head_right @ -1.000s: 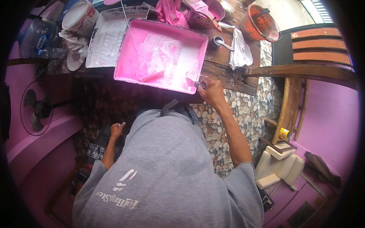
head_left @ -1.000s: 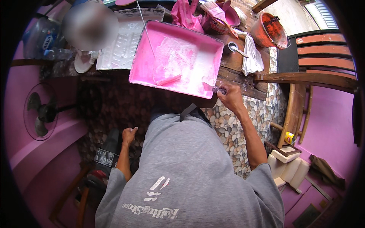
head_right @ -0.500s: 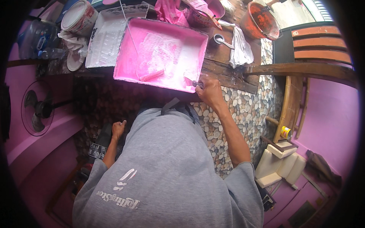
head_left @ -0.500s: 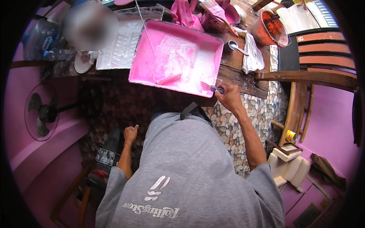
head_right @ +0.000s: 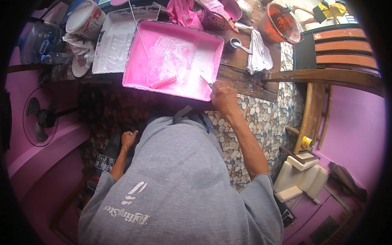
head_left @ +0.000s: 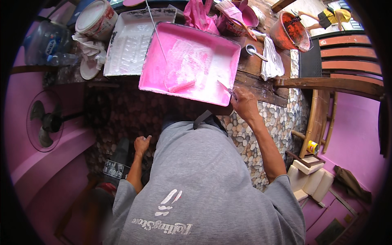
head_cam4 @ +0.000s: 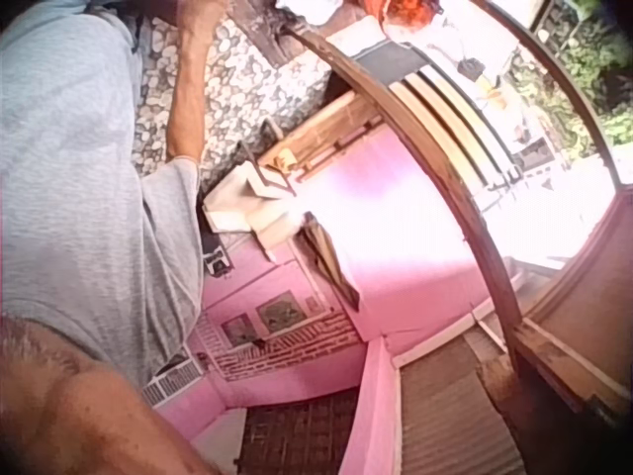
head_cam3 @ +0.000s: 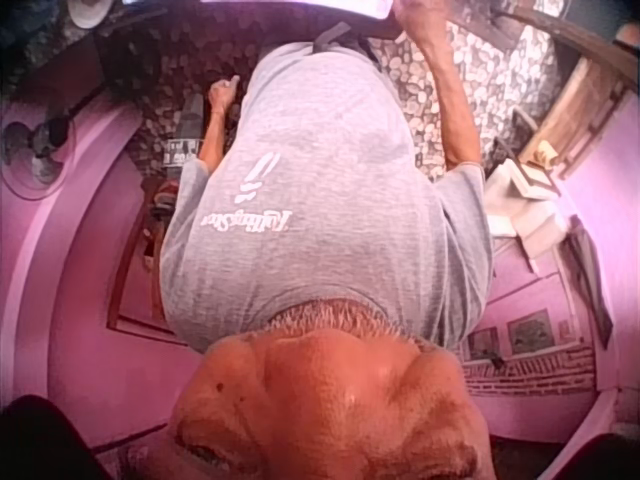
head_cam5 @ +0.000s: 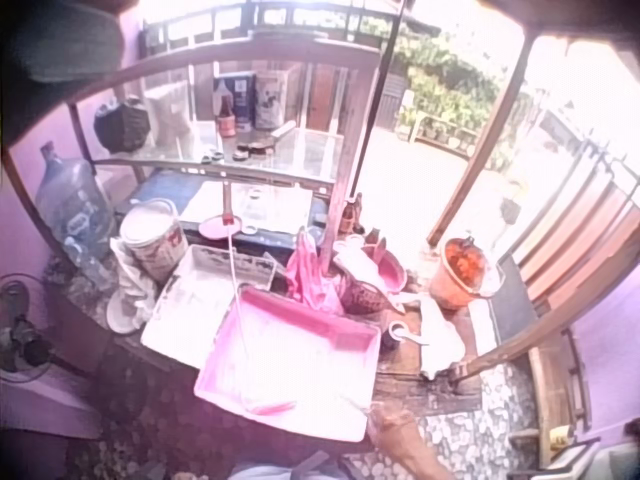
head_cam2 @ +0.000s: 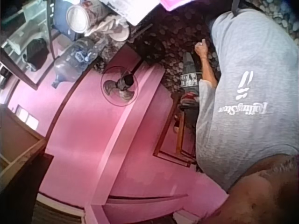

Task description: The person prepares paint by stirring pink liquid in a tray with a brush, occasionally handling a water bottle and a paint roller.

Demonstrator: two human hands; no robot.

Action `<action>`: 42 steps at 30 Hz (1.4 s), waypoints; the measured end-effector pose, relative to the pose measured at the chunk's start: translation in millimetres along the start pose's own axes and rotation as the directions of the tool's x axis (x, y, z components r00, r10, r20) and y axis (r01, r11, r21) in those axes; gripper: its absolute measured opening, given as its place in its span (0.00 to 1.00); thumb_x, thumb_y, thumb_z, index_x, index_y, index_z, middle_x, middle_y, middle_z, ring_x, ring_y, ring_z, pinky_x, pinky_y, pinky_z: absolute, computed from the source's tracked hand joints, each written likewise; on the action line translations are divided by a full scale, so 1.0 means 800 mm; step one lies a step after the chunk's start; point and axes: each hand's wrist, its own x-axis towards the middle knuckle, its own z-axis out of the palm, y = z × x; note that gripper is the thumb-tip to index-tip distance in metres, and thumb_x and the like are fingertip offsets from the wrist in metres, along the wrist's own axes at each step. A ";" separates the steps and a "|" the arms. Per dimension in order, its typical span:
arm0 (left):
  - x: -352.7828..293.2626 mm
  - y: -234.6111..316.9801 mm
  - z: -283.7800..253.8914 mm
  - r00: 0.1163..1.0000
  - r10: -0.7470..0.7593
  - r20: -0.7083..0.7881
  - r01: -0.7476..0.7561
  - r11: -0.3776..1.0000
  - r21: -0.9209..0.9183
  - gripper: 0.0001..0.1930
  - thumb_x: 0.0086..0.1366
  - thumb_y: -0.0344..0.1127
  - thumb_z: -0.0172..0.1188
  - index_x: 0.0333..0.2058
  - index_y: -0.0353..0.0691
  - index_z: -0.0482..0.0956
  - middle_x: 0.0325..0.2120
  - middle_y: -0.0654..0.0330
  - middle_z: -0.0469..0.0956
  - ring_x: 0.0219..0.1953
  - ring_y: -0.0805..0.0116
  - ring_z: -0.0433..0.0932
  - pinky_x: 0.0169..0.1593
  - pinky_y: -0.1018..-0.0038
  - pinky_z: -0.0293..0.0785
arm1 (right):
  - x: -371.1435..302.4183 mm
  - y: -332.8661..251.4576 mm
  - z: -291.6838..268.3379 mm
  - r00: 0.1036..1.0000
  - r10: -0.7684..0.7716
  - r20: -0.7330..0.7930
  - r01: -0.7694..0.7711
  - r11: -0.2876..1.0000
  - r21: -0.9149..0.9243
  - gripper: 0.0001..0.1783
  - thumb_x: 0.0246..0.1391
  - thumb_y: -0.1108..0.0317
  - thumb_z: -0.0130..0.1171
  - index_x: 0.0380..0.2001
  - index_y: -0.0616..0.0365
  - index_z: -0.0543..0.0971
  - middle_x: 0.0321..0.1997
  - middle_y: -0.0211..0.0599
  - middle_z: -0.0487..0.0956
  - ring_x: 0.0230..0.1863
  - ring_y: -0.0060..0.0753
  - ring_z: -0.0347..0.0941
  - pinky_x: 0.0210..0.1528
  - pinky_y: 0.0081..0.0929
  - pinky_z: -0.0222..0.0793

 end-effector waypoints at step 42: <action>0.014 -0.046 0.034 0.980 0.012 0.197 0.026 0.982 -0.185 0.19 0.51 0.42 0.66 0.38 0.36 0.78 0.32 0.48 0.82 0.39 0.51 0.81 0.45 0.64 0.75 | 0.082 0.014 0.013 0.991 -0.128 0.037 0.133 0.948 -0.288 0.07 0.50 0.75 0.52 0.33 0.65 0.75 0.32 0.49 0.72 0.32 0.51 0.77 0.32 0.42 0.74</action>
